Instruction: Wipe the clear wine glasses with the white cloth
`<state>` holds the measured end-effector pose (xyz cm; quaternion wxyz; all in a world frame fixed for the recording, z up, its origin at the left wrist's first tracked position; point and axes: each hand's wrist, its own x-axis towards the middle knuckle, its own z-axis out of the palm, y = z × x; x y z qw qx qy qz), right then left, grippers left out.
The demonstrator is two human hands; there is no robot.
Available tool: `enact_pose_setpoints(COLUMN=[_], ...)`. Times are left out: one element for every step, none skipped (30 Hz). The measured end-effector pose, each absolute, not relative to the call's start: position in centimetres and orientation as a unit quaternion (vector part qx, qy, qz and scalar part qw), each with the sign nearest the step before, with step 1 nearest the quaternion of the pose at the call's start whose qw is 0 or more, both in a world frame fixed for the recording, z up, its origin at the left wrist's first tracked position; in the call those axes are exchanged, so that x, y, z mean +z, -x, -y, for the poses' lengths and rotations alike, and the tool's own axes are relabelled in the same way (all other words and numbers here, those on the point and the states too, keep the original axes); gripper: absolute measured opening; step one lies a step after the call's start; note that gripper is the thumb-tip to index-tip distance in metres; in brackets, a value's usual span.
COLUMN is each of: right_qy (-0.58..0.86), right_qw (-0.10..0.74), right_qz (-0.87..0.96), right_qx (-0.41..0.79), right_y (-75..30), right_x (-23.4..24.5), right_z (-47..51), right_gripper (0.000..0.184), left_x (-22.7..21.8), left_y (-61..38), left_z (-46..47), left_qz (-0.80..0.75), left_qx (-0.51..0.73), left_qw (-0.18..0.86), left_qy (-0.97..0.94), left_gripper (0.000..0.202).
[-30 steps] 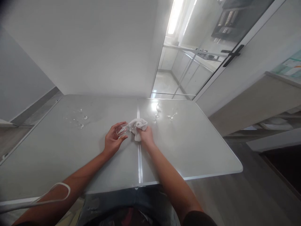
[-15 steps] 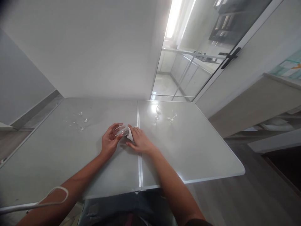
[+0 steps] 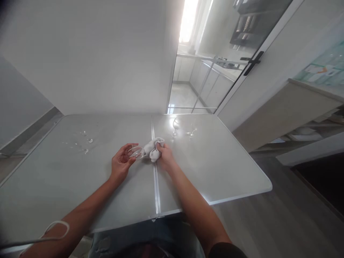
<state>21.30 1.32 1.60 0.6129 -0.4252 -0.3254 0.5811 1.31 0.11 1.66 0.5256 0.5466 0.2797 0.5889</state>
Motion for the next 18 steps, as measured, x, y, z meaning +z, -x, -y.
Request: enact_pose_setpoints(right_qy=[0.424,0.424,0.425,0.426,0.433,0.451,0.481,0.517,0.548,0.566,0.568,0.557,0.541,0.528,0.527,0.536,0.546,0.556], right_qw=[0.637,0.656,0.669,0.671,0.656,0.626,0.585,0.539,0.493,0.45,0.411,0.37,0.327,0.284,0.251,0.229,0.217,0.211], right_qz=[0.319,0.328,0.351,0.387,0.432,0.482,0.528,0.566,0.601,0.636,0.673,0.714,0.754,0.784,0.801,0.804,0.802,0.798], right_qx=[0.559,0.53,0.498,0.467,0.441,0.416,0.384,0.347,0.309,0.271,0.237,0.206,0.181,0.158,0.135,0.116,0.104,0.097], right_y=[-21.6,-22.0,-22.4,-22.8,-23.0,-23.2,-23.2,-23.1,-22.9,-22.6,-22.2,-21.9,-21.5,-21.3,-21.0,-20.9,-20.8,-20.8], right_x=[1.9,2.2,2.5,2.8,2.9,3.0,3.1,3.0,2.9,2.7,2.5,2.2,2.0,1.7,1.4,1.1,0.9,0.8], right_z=[-1.4,-1.3,-1.3,-1.2,-1.0,-0.8,-0.6,-0.4,-0.3,-0.1,0.0,0.1,0.2,0.2,0.2,0.1,0.0,-0.2], right_gripper=[0.028,0.023,0.017,0.009,0.012,0.022,0.032,0.037,0.038,0.033,0.029,0.033,0.038,0.036,0.03,0.022,0.018,0.016], left_x=[1.8,2.0,2.1,2.2,2.3,2.3,2.2,2.1,1.9,1.7,1.5,1.3,1.1,0.9,0.8,0.7,0.6,0.5], left_y=[-1.3,-1.3,-1.3,-1.3,-1.3,-1.3,-1.3,-1.3,-1.3,-1.3,-1.4,-1.4,-1.5,-1.5,-1.6,-1.7,-1.8,-1.8], left_z=[-0.1,0.0,0.0,0.1,0.1,0.2,0.2,0.2,0.2,0.1,0.1,0.1,0.2,0.2,0.2,0.2,0.1,0.1], left_qz=[-0.288,-0.301,-0.32,-0.343,-0.365,-0.386,-0.401,-0.409,-0.411,-0.408,-0.401,-0.394,-0.385,-0.378,-0.372,-0.366,-0.358,-0.35], left_qx=[0.596,0.604,0.61,0.614,0.615,0.611,0.605,0.597,0.588,0.581,0.576,0.572,0.571,0.57,0.569,0.569,0.569,0.569], left_qw=[0.512,0.493,0.471,0.447,0.425,0.407,0.397,0.395,0.4,0.408,0.417,0.424,0.428,0.43,0.432,0.433,0.435,0.435], left_qy=[-0.548,-0.549,-0.551,-0.552,-0.555,-0.558,-0.562,-0.566,-0.57,-0.574,-0.578,-0.581,-0.585,-0.589,-0.592,-0.596,-0.599,-0.604], left_gripper=[0.053,0.055,0.056,0.057,0.057,0.057,0.056,0.055,0.054,0.053,0.053,0.053,0.054,0.055,0.057,0.058,0.058,0.059])
